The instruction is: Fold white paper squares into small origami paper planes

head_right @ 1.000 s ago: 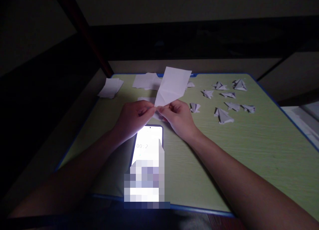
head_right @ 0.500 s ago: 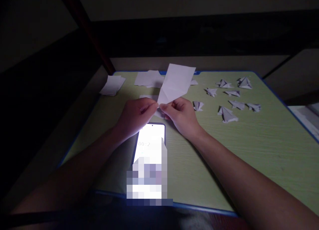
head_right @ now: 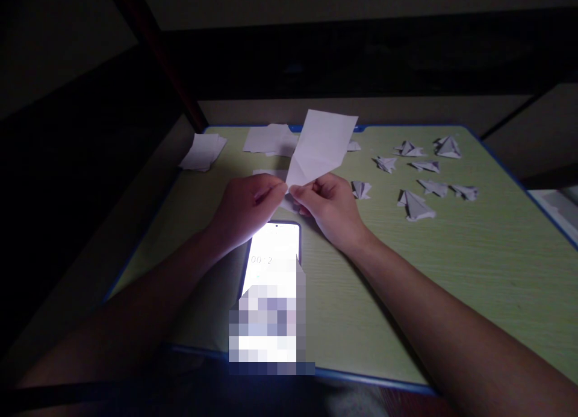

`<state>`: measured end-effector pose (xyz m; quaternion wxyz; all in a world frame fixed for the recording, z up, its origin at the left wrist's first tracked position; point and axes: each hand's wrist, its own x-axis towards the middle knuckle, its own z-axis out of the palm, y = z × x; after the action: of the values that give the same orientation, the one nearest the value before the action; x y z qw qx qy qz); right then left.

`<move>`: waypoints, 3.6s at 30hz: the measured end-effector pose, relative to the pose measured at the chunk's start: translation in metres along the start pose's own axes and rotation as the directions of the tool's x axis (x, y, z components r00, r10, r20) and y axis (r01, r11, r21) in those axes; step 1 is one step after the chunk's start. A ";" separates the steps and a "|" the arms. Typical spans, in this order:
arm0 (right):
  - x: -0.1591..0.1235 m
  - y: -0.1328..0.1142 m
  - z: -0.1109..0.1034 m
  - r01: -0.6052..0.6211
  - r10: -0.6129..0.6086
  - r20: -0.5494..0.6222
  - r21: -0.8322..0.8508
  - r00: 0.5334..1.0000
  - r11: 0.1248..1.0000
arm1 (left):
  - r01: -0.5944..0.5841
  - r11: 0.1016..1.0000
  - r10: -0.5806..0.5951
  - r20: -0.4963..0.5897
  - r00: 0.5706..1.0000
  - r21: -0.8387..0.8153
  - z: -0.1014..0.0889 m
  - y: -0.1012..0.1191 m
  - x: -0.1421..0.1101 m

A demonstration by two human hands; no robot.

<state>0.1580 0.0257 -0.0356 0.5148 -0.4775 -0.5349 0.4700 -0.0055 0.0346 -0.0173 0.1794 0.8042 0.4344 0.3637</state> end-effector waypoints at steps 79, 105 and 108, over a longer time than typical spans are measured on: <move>-0.006 -0.007 0.005 0.087 -0.079 0.052 -0.184 0.996 0.979 | 0.042 0.999 -0.042 -0.116 0.992 0.002 0.001 -0.002 -0.001; -0.004 -0.004 0.005 0.108 -0.101 0.046 -0.180 0.994 0.978 | 0.020 1.000 -0.019 -0.131 0.991 0.006 0.003 -0.002 -0.002; -0.004 -0.004 0.005 0.101 -0.094 0.046 -0.185 0.994 0.977 | 0.029 1.000 -0.029 -0.118 0.993 0.001 0.004 -0.002 -0.002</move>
<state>0.1530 0.0209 -0.0321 0.4801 -0.4881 -0.6090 0.4005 -0.0047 0.0338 -0.0216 0.1575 0.7753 0.4565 0.4071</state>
